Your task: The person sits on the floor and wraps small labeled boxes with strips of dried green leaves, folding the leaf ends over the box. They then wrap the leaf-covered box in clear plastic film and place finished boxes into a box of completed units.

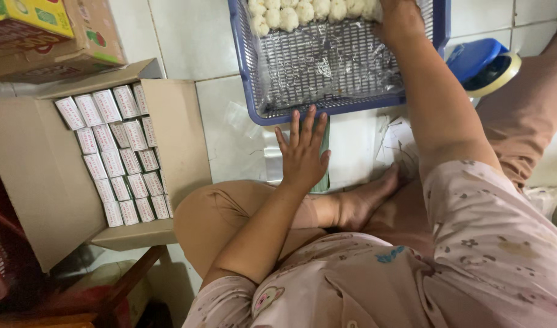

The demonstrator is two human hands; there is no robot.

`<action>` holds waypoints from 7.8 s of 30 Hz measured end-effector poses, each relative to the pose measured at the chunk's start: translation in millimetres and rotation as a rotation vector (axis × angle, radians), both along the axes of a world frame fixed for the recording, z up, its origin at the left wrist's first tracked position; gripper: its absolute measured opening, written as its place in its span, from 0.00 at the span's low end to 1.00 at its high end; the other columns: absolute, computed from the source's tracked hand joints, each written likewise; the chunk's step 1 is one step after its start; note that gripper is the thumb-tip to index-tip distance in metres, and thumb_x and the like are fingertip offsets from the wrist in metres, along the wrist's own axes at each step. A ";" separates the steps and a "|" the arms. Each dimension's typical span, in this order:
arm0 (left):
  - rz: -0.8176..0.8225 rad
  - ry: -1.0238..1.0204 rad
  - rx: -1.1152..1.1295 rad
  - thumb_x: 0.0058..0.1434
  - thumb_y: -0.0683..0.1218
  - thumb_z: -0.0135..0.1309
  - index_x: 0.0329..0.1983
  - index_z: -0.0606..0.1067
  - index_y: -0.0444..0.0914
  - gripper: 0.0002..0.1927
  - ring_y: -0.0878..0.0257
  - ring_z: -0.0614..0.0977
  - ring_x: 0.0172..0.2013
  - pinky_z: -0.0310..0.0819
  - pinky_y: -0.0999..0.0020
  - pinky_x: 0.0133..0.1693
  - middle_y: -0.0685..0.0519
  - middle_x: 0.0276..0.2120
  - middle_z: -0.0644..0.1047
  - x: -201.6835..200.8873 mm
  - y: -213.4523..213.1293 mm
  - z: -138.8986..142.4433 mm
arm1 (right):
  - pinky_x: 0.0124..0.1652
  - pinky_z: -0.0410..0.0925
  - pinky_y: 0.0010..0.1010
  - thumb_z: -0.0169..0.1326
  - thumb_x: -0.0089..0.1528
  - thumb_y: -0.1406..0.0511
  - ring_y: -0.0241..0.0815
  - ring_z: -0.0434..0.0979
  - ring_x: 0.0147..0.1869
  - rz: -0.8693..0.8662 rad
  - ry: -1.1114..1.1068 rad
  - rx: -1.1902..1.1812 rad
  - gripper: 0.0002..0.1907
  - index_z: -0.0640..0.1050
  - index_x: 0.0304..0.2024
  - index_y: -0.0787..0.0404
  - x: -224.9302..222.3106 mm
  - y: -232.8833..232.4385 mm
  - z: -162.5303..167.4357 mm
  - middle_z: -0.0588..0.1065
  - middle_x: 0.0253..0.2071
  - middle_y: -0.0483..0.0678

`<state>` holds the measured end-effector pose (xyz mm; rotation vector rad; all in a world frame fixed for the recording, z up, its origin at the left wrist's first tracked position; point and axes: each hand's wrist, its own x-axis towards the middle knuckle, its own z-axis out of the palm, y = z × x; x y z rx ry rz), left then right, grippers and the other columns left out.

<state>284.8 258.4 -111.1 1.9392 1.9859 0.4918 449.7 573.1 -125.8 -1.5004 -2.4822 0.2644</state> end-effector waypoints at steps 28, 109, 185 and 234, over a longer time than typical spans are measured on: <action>0.277 -1.825 -0.083 0.72 0.58 0.57 0.63 0.76 0.36 0.26 0.61 0.77 0.52 0.68 0.58 0.55 0.51 0.53 0.79 -34.7 59.7 -41.8 | 0.51 0.74 0.32 0.52 0.66 0.71 0.42 0.79 0.56 0.335 1.107 -1.526 0.25 0.69 0.67 0.61 -2.1 -122.9 72.9 0.77 0.53 0.51; 0.126 -1.324 -0.450 0.58 0.50 0.67 0.55 0.77 0.40 0.23 0.67 0.84 0.44 0.79 0.70 0.40 0.56 0.45 0.82 -50.5 21.3 57.3 | 0.59 0.64 0.28 0.72 0.55 0.63 0.38 0.66 0.66 0.200 0.883 -0.253 0.49 0.58 0.70 0.66 -5.9 -233.9 152.3 0.62 0.67 0.57; 0.124 -1.625 -0.114 0.68 0.43 0.59 0.54 0.74 0.34 0.14 0.66 0.81 0.47 0.77 0.68 0.51 0.51 0.47 0.80 -62.3 21.8 -24.9 | 0.52 0.74 0.25 0.63 0.63 0.73 0.34 0.79 0.48 -0.094 1.327 -0.968 0.16 0.74 0.52 0.71 -43.1 -234.9 -0.2 0.78 0.45 0.50; -0.089 -1.247 -0.274 0.66 0.49 0.62 0.50 0.80 0.33 0.17 0.67 0.83 0.44 0.79 0.72 0.48 0.53 0.42 0.84 -49.4 8.7 29.6 | 0.54 0.71 0.30 0.62 0.63 0.75 0.38 0.77 0.52 -0.136 1.611 -0.970 0.11 0.79 0.47 0.61 -20.6 -265.8 60.5 0.77 0.48 0.51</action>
